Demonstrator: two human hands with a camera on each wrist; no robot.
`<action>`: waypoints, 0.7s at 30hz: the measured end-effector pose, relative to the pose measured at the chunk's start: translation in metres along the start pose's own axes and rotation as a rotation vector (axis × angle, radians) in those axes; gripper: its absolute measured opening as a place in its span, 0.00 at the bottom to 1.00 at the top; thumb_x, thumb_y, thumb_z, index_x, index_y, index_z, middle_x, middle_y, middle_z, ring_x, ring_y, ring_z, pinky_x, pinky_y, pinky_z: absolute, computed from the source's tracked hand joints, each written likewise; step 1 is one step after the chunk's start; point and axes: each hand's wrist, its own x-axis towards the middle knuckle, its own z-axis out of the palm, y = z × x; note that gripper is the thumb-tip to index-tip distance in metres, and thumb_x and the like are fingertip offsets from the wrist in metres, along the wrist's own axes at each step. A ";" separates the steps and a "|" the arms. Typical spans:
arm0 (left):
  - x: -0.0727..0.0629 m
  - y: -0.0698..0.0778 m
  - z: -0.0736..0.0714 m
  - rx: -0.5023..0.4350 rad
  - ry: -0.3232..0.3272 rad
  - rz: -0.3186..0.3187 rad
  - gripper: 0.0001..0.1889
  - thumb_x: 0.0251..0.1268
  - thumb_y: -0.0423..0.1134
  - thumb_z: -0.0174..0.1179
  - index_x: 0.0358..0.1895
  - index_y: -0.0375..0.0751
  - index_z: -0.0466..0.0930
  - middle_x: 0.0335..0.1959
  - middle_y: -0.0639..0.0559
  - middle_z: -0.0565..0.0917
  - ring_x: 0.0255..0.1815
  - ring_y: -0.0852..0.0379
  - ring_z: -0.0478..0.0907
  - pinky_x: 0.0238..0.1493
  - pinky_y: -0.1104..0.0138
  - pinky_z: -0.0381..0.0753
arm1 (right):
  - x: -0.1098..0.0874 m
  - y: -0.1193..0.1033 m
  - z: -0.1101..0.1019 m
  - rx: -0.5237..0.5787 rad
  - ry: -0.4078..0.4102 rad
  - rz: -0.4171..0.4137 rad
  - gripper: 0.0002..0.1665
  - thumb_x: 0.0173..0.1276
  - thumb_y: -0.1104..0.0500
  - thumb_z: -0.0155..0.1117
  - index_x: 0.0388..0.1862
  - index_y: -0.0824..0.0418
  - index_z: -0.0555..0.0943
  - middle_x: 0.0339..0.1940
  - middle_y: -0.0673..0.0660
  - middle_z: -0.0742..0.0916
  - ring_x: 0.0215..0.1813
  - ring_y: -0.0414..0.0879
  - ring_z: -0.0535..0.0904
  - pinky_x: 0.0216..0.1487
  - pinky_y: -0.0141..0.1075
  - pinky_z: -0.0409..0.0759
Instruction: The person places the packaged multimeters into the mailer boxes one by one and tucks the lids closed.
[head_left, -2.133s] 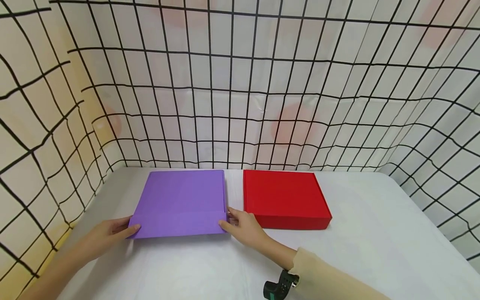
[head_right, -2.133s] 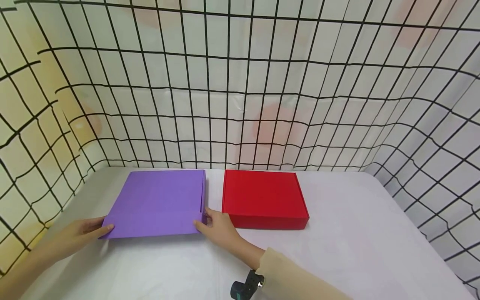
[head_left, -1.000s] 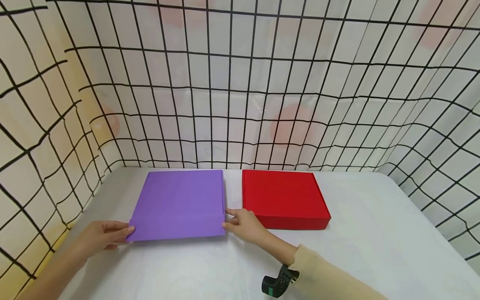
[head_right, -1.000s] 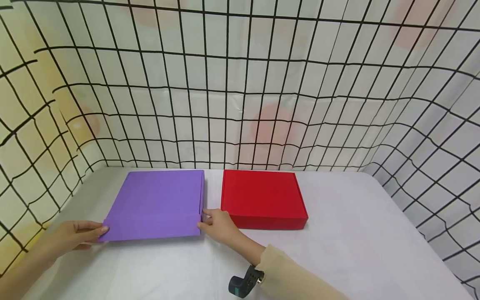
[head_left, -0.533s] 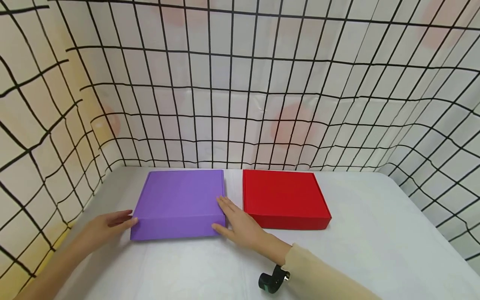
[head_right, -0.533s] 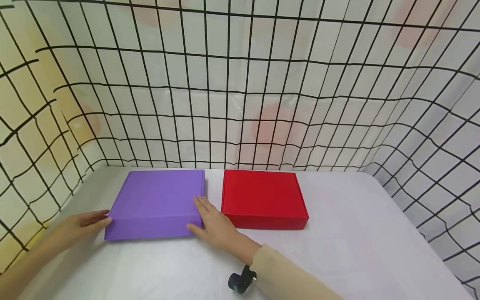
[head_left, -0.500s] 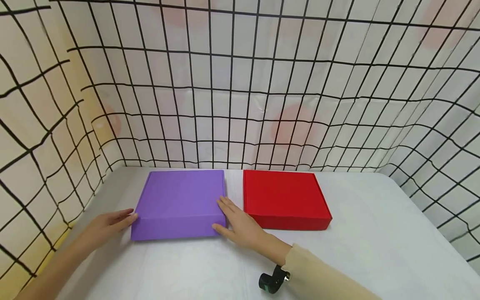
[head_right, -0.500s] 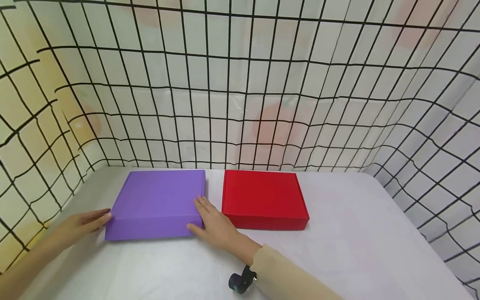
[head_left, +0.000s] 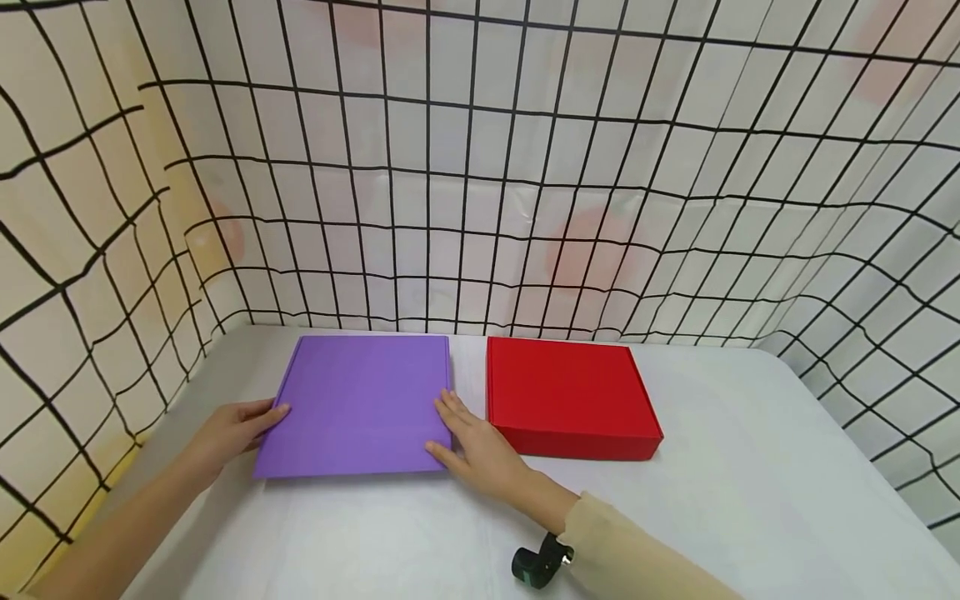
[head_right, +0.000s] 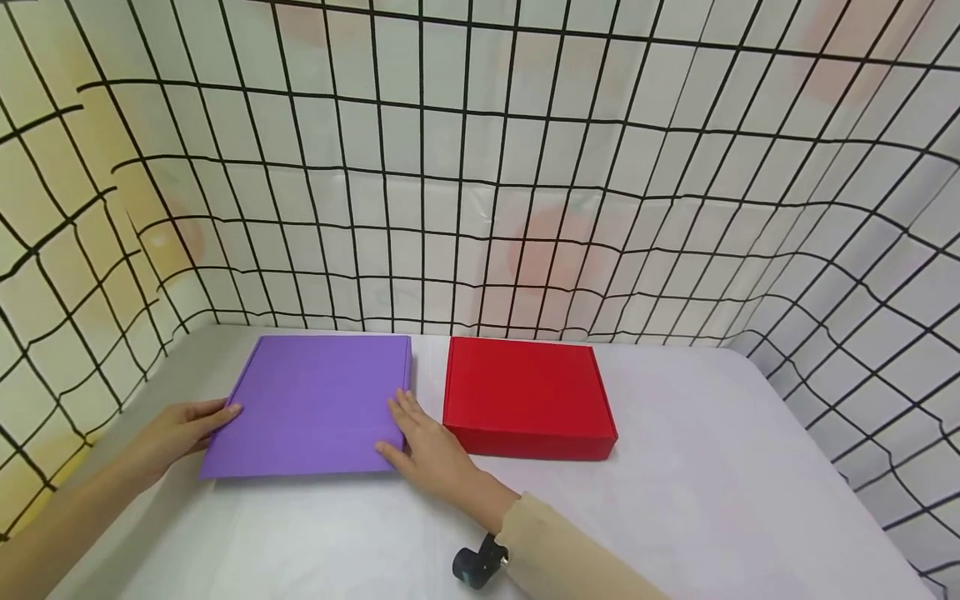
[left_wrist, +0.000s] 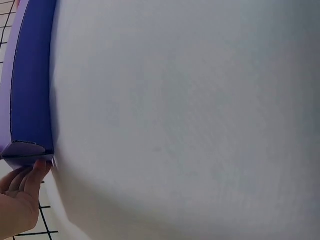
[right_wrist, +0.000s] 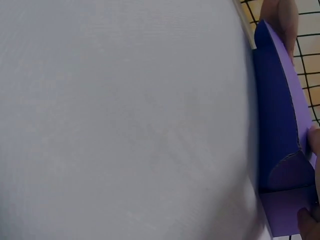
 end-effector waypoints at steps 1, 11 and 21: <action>0.000 0.000 0.000 0.000 -0.002 0.003 0.36 0.69 0.51 0.48 0.64 0.21 0.56 0.63 0.27 0.63 0.58 0.43 0.71 0.51 0.61 0.77 | 0.000 0.001 -0.001 0.002 -0.006 -0.001 0.40 0.67 0.43 0.54 0.69 0.65 0.60 0.71 0.60 0.62 0.73 0.49 0.53 0.66 0.41 0.61; 0.003 -0.001 -0.009 -0.013 -0.107 -0.003 0.40 0.67 0.52 0.51 0.66 0.19 0.51 0.65 0.28 0.59 0.63 0.40 0.65 0.54 0.63 0.75 | 0.007 0.006 -0.015 0.041 -0.101 -0.063 0.38 0.65 0.50 0.59 0.68 0.69 0.61 0.70 0.62 0.63 0.72 0.52 0.55 0.66 0.42 0.61; 0.004 0.000 -0.011 -0.068 -0.134 -0.009 0.41 0.65 0.51 0.54 0.66 0.19 0.51 0.66 0.28 0.58 0.63 0.43 0.67 0.53 0.65 0.76 | 0.009 0.006 -0.019 -0.026 -0.134 -0.072 0.37 0.65 0.53 0.60 0.67 0.68 0.62 0.70 0.62 0.64 0.71 0.53 0.56 0.64 0.40 0.64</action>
